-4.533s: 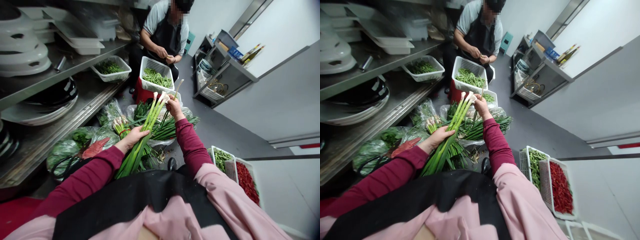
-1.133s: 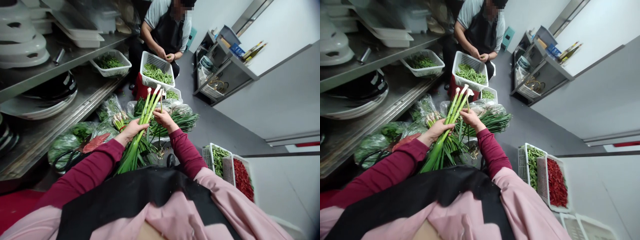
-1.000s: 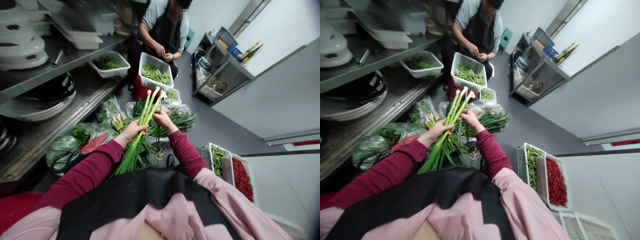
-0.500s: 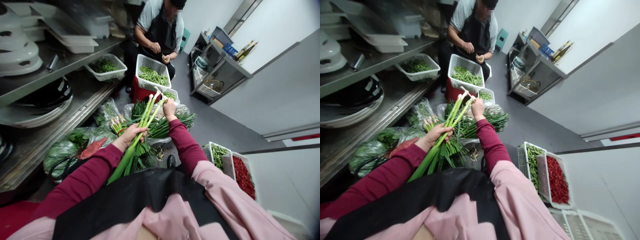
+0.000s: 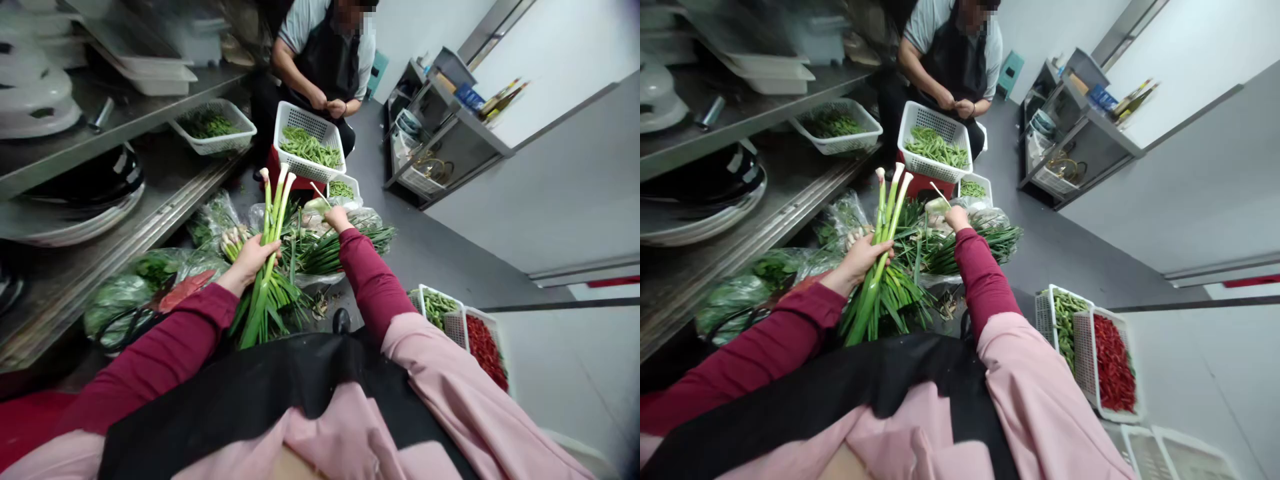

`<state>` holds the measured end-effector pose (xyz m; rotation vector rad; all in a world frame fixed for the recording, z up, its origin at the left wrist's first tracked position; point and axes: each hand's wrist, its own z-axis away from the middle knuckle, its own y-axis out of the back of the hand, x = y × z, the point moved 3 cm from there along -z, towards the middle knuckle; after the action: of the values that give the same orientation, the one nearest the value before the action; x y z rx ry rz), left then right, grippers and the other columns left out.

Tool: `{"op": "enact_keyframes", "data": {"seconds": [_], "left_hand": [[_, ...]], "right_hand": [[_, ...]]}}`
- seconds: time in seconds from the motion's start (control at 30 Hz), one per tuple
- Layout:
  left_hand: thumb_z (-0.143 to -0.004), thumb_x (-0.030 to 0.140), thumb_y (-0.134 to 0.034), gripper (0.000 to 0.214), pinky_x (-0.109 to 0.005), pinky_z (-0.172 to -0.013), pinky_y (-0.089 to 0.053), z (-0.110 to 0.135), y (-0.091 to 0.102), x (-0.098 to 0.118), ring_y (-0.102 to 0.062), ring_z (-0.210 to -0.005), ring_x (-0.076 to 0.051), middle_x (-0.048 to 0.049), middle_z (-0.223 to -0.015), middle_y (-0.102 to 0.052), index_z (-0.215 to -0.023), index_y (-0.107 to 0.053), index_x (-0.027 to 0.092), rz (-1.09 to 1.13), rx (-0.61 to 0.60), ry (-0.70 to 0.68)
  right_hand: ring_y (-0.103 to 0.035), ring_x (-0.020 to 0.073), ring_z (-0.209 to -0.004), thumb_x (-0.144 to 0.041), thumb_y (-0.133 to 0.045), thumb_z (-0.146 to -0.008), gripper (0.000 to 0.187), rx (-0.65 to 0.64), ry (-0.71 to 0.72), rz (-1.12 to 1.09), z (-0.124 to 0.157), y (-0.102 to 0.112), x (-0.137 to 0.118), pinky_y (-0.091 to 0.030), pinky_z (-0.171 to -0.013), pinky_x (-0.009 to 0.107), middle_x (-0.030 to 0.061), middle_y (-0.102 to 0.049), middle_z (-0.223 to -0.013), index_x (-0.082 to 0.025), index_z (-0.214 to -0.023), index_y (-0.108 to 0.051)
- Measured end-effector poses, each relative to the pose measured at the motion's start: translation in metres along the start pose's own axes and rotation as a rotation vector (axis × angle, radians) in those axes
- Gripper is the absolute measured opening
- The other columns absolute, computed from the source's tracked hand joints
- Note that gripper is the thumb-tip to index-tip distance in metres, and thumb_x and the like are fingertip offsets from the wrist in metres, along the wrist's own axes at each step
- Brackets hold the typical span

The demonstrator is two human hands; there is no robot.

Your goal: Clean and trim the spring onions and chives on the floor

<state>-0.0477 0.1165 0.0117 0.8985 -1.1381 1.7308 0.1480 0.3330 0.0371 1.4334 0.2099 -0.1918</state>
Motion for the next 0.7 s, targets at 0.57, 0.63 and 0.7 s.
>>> {"op": "enact_keyframes", "data": {"seconds": [0.57, 0.63, 0.7], "left_hand": [[-0.063, 0.032, -0.077, 0.036, -0.023, -0.046, -0.043, -0.007, -0.019, -0.010, -0.052, -0.047, -0.012, 0.0029, -0.060, -0.056, -0.082, -0.052, 0.016, -0.106, 0.069, -0.100], [-0.062, 0.034, -0.078, 0.037, -0.024, -0.047, -0.043, -0.004, -0.025, -0.011, -0.052, -0.046, -0.012, 0.0035, -0.058, -0.056, -0.080, -0.050, 0.017, -0.177, -0.023, -0.144], [-0.059, 0.035, -0.080, 0.039, -0.024, -0.051, -0.043, 0.000, -0.033, -0.014, -0.053, -0.050, -0.012, 0.0030, -0.060, -0.056, -0.076, -0.050, 0.016, -0.265, -0.138, -0.204]], "right_hand": [[-0.025, 0.0038, -0.035, -0.037, -0.068, -0.080, 0.032, -0.246, -0.070, -1.211, 0.142, -0.043, -0.038, -0.020, -0.035, 0.018, -0.0110, -0.031, -0.045, -0.020, -0.073, -0.042], [-0.027, 0.0048, -0.035, -0.034, -0.064, -0.082, 0.028, -0.182, -0.097, -1.165, 0.132, -0.030, -0.032, -0.021, -0.035, 0.019, -0.0104, -0.031, -0.045, -0.020, -0.073, -0.042], [-0.029, 0.0054, -0.036, -0.036, -0.061, -0.084, 0.025, -0.099, -0.115, -1.109, 0.124, -0.018, -0.031, -0.022, -0.036, 0.020, -0.0094, -0.033, -0.046, -0.020, -0.075, -0.043]]}}
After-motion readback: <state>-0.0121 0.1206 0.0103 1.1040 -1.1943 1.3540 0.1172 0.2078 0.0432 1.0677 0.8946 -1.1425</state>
